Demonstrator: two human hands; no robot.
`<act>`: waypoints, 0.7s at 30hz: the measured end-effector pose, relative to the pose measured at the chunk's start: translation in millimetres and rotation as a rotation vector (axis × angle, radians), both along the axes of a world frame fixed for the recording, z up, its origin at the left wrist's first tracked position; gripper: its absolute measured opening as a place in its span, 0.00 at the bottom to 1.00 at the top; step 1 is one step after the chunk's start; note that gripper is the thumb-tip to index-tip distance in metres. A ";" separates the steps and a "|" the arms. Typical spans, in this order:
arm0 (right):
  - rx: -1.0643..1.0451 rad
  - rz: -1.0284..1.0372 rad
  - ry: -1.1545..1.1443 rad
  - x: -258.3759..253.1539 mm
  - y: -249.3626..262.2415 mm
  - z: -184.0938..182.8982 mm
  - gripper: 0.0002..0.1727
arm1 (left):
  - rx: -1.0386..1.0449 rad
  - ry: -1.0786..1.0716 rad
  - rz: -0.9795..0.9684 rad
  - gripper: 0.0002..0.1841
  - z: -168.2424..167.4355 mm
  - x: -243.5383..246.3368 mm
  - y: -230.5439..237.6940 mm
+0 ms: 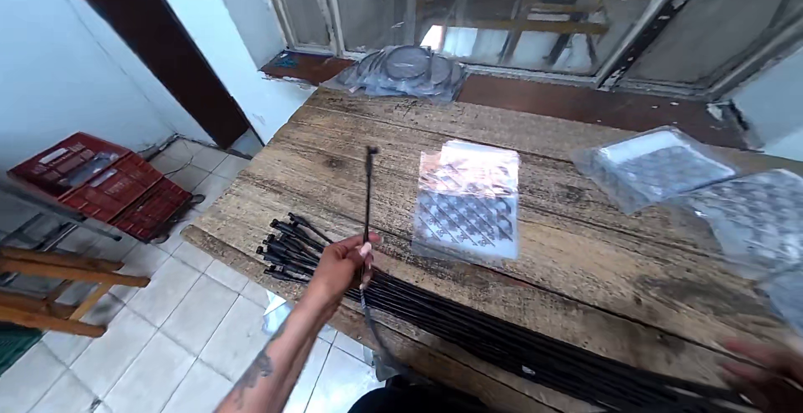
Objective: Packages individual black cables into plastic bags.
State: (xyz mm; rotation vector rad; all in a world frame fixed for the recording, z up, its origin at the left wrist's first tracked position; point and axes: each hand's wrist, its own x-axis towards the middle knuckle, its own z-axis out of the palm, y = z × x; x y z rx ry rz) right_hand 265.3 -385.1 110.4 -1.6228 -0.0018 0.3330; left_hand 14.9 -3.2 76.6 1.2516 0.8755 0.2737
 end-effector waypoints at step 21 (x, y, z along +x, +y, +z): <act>-0.700 0.832 -0.931 -69.9 58.8 -78.3 0.60 | 0.321 -0.197 0.005 0.16 -94.0 8.8 -119.2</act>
